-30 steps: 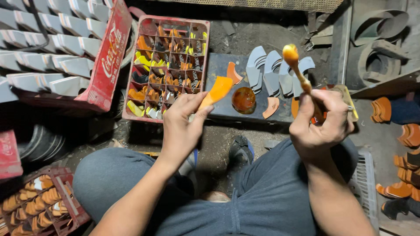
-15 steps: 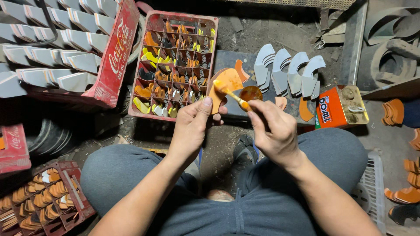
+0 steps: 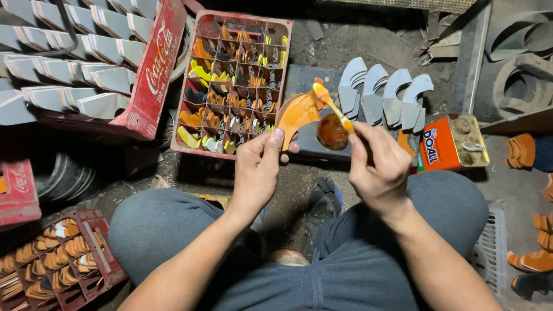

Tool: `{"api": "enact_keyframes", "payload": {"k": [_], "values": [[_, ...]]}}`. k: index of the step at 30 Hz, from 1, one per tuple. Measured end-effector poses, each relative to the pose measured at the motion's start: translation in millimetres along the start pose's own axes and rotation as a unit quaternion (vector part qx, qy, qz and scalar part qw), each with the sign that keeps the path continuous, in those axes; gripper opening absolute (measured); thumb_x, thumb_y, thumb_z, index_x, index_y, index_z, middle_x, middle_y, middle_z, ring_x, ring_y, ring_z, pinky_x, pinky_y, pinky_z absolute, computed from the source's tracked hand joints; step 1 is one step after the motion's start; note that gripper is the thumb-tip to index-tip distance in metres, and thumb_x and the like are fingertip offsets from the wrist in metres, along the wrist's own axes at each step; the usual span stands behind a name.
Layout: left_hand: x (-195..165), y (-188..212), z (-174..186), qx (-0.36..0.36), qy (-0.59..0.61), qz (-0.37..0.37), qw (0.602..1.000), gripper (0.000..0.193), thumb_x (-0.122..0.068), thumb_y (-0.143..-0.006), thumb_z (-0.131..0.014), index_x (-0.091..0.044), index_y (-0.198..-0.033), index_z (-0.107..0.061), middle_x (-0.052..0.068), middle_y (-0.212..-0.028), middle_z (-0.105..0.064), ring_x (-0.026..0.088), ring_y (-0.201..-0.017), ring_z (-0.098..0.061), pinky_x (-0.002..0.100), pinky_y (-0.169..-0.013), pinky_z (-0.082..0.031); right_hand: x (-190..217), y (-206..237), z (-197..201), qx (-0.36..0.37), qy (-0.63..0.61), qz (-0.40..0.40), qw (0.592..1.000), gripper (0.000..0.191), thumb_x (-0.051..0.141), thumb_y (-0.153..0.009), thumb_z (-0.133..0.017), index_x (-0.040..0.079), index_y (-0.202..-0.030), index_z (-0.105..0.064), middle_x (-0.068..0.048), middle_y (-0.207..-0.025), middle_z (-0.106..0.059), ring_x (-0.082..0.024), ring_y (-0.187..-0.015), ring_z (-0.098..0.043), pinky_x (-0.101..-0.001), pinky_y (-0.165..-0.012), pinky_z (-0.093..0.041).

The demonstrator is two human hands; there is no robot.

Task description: The person sits on the floor and paints small curved shoe parts orange using a brush. They pick up each part from a crate, apply paint to both sides, and place the finished parts back into the crate.

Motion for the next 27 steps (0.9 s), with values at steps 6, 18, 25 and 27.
{"api": "enact_keyframes", "payload": {"k": [6, 18, 25, 27], "values": [[-8.5, 5.2, -2.4, -0.034, -0.046, -0.027, 0.998, 0.040, -0.029, -0.109, -0.050, -0.001, -0.101, -0.076, 0.000, -0.083, -0.076, 0.003, -0.073, -0.062, 0.022, -0.068, -0.053, 8.4, 3.2, -4.5, 0.031, -0.027, 0.019, 0.999, 0.021, -0.008, -0.094, -0.068, -0.006, -0.114, -0.064, -0.021, -0.097, -0.069, -0.033, -0.082, -0.071, -0.0383, -0.074, -0.056], [-13.0, 4.5, -1.8, -0.044, -0.040, -0.038, 0.998, 0.038, -0.028, -0.108, -0.051, 0.000, -0.106, -0.076, -0.001, -0.082, -0.075, 0.003, -0.072, -0.059, 0.023, -0.067, -0.051, 6.7, 4.9, -3.9, -0.009, 0.000, 0.005, 1.000, 0.021, -0.009, -0.099, -0.067, -0.004, -0.119, -0.062, -0.019, -0.100, -0.069, -0.034, -0.088, -0.071, -0.0396, -0.078, -0.057], [-11.5, 4.6, 2.9, -0.059, -0.044, -0.043, 0.996, 0.038, -0.028, -0.109, -0.051, 0.000, -0.106, -0.076, -0.001, -0.083, -0.075, 0.003, -0.073, -0.060, 0.024, -0.068, -0.052, 11.1, 7.8, -10.0, 0.051, -0.035, 0.027, 0.998, 0.023, -0.008, -0.094, -0.069, -0.006, -0.116, -0.062, -0.019, -0.092, -0.067, -0.034, -0.080, -0.069, -0.0395, -0.071, -0.055], [-12.0, 3.2, 4.9, -0.057, -0.041, -0.052, 0.996, 0.038, -0.027, -0.109, -0.050, 0.000, -0.106, -0.077, -0.001, -0.083, -0.075, 0.003, -0.074, -0.061, 0.023, -0.070, -0.053, 9.1, 6.7, -7.4, 0.020, -0.004, 0.017, 1.000, 0.021, -0.009, -0.097, -0.068, -0.005, -0.117, -0.063, -0.019, -0.095, -0.068, -0.033, -0.083, -0.069, -0.0390, -0.074, -0.055]]}}
Point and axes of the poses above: each hand's wrist, its own y-axis away from the middle knuckle, its own z-axis out of the back of the hand, x = y × z, the point moved 4 cm from there along -y, towards the middle knuckle
